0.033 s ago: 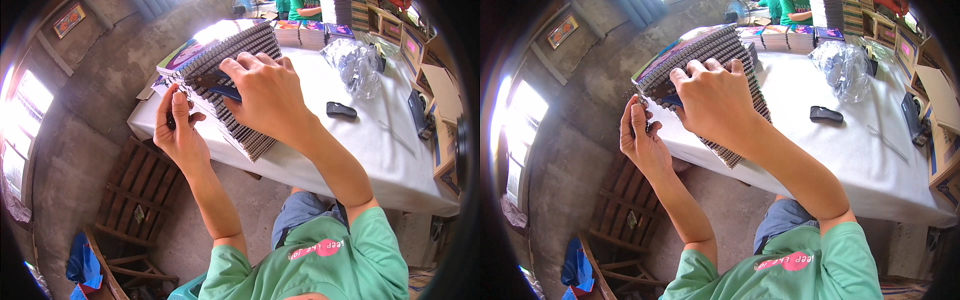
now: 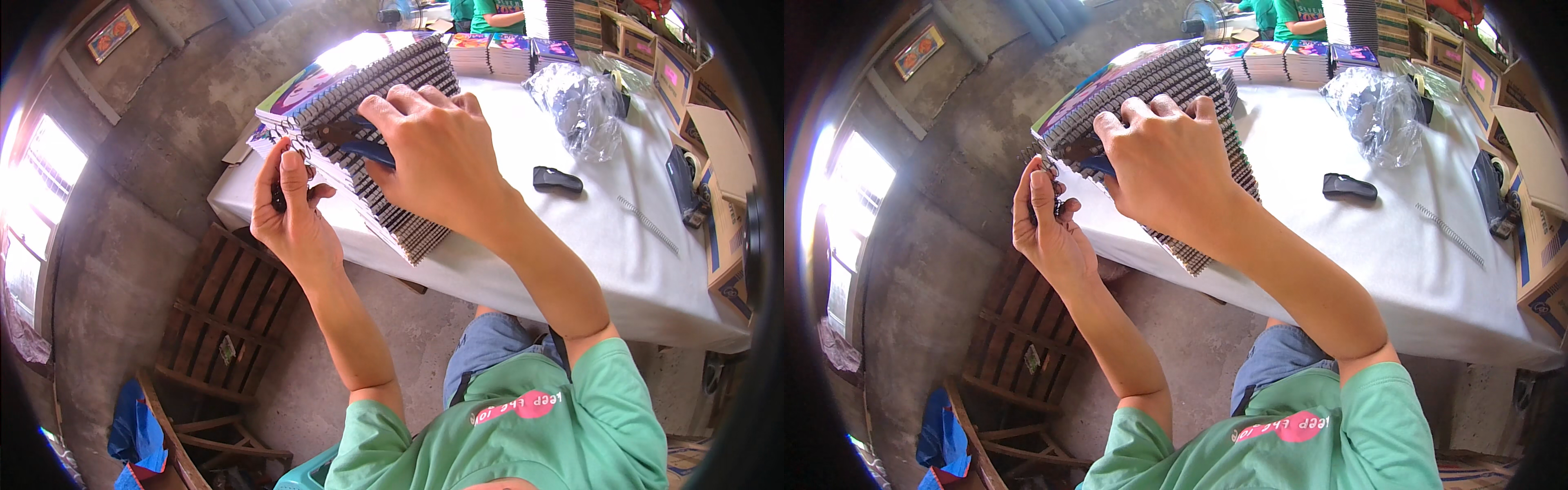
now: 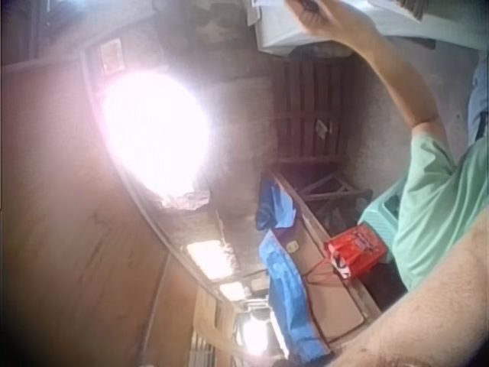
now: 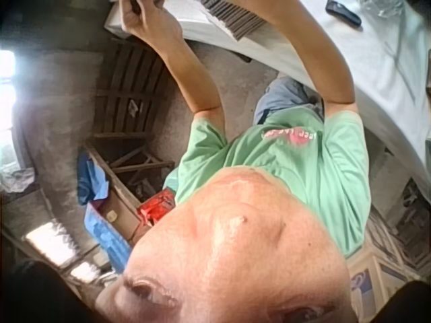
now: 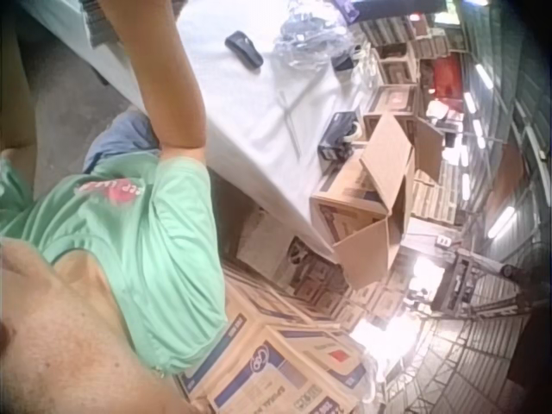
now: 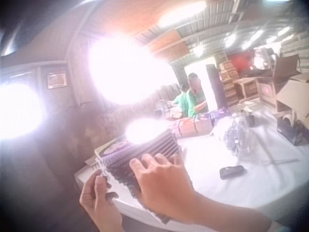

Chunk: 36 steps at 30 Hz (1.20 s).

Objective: The person inserts a spiral binding into a notebook and uses pliers to trim and secure the wire ends.

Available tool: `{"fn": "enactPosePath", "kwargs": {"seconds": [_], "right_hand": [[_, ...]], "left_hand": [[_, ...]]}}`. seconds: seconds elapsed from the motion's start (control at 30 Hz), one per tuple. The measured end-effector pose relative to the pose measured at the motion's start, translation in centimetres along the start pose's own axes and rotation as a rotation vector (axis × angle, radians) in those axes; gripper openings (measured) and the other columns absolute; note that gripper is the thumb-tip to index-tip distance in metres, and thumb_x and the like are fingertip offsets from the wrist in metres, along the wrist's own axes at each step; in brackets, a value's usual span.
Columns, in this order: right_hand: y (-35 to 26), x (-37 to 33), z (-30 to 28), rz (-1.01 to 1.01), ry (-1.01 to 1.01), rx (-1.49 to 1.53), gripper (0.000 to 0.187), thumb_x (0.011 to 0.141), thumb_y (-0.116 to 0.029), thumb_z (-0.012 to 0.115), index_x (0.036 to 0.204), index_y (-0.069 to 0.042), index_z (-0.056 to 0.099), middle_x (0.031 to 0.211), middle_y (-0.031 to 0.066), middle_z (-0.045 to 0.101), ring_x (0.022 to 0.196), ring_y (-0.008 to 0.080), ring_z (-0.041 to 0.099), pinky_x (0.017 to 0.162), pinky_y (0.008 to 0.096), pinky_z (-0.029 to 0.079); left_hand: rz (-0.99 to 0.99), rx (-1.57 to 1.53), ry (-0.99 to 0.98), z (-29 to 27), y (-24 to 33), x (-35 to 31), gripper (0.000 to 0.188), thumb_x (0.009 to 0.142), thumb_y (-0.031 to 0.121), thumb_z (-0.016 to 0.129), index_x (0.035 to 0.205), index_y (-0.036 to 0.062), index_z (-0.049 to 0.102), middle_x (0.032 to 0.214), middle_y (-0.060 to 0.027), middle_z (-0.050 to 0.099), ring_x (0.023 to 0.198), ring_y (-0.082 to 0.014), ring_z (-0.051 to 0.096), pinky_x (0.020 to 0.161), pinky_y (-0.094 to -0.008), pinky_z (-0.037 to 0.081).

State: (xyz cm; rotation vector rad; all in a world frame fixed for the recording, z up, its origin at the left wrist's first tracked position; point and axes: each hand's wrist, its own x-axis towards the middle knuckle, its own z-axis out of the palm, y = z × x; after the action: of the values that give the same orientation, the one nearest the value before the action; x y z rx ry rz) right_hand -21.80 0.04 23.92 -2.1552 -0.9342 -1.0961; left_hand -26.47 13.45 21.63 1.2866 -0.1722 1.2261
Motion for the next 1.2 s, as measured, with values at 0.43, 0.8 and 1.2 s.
{"fn": "enactPosePath", "kwargs": {"seconds": [0.43,0.8,1.2], "right_hand": [[1.8,0.3,0.5,-0.023,-0.015,0.206,0.037,0.069,-0.023,0.070,0.101,-0.006,0.064,0.089,0.0097,0.066,0.086,0.0276,0.065,0.077,0.0413,0.049],[0.8,1.0,0.5,-0.030,0.040,0.055,0.041,0.069,-0.021,0.070,0.107,-0.009,0.060,0.096,0.0096,0.064,0.090,0.0286,0.062,0.082,0.0415,0.045],[0.7,1.6,-0.4,0.032,-0.210,0.142,0.030,0.072,-0.022,0.067,0.099,-0.011,0.064,0.082,0.0113,0.065,0.074,0.0296,0.066,0.062,0.0441,0.053]], "left_hand": [[0.004,-0.089,0.091,-0.4,0.1,0.3,0.026,0.087,0.019,0.066,0.108,0.0033,0.065,0.083,-0.0001,0.063,0.071,-0.0035,0.054,0.050,-0.0153,0.040],[-0.053,0.024,-0.113,-0.3,0.8,1.8,0.029,0.086,0.014,0.065,0.112,0.0009,0.062,0.083,-0.0020,0.063,0.067,-0.0034,0.053,0.048,-0.0162,0.039],[-0.019,0.106,-0.035,-0.5,1.3,1.7,0.022,0.088,0.014,0.062,0.106,0.0018,0.064,0.085,-0.0009,0.062,0.070,-0.0028,0.051,0.050,-0.0162,0.035]]}}
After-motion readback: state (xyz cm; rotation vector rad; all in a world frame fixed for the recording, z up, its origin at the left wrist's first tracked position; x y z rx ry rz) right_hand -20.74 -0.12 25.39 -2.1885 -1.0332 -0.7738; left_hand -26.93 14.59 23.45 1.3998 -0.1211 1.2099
